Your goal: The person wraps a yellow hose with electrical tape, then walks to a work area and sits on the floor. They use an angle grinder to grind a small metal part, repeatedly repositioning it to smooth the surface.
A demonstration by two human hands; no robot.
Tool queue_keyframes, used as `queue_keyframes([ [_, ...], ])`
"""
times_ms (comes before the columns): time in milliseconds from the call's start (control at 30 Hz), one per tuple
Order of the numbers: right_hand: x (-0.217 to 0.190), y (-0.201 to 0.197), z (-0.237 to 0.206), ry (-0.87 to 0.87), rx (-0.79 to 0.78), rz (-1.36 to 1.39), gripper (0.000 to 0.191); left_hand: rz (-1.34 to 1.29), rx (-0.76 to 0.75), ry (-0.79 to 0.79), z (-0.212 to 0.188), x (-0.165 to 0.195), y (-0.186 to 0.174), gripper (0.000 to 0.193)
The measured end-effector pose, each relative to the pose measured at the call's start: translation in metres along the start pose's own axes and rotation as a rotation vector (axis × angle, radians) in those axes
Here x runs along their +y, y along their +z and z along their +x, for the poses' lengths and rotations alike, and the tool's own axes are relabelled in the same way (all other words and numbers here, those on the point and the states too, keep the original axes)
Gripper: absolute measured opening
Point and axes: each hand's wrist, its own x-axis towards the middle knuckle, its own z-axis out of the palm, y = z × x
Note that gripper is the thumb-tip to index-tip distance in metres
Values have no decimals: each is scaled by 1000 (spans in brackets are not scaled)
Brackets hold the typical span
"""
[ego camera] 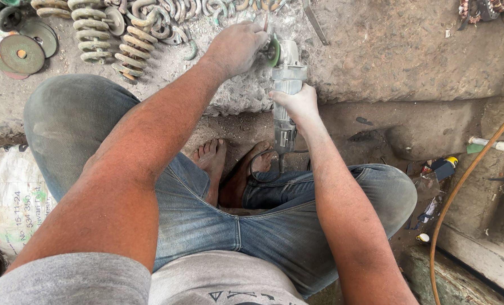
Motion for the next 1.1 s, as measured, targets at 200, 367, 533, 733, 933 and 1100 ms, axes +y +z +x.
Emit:
queue_keyframes([
  [200, 6, -9, 1, 9, -32, 311, 39, -59, 34, -11, 6, -3, -6, 11],
  [367, 6, -9, 0, 4, -41, 335, 38, 50, 191, 29, 1, -1, -17, 13],
  [533, 1, -10, -1, 44, -38, 281, 37, -162, 221, -22, -1, 1, -19, 26],
  [733, 3, -11, -3, 22, -56, 311, 37, -237, 35, -210, -6, -2, -19, 15],
  [933, 2, -8, 1, -10, -20, 275, 39, -270, -7, -239, -4, 1, -21, 17],
  [1100, -3, -4, 4, -49, -14, 301, 40, -448, -30, -298, -2, -7, -22, 13],
])
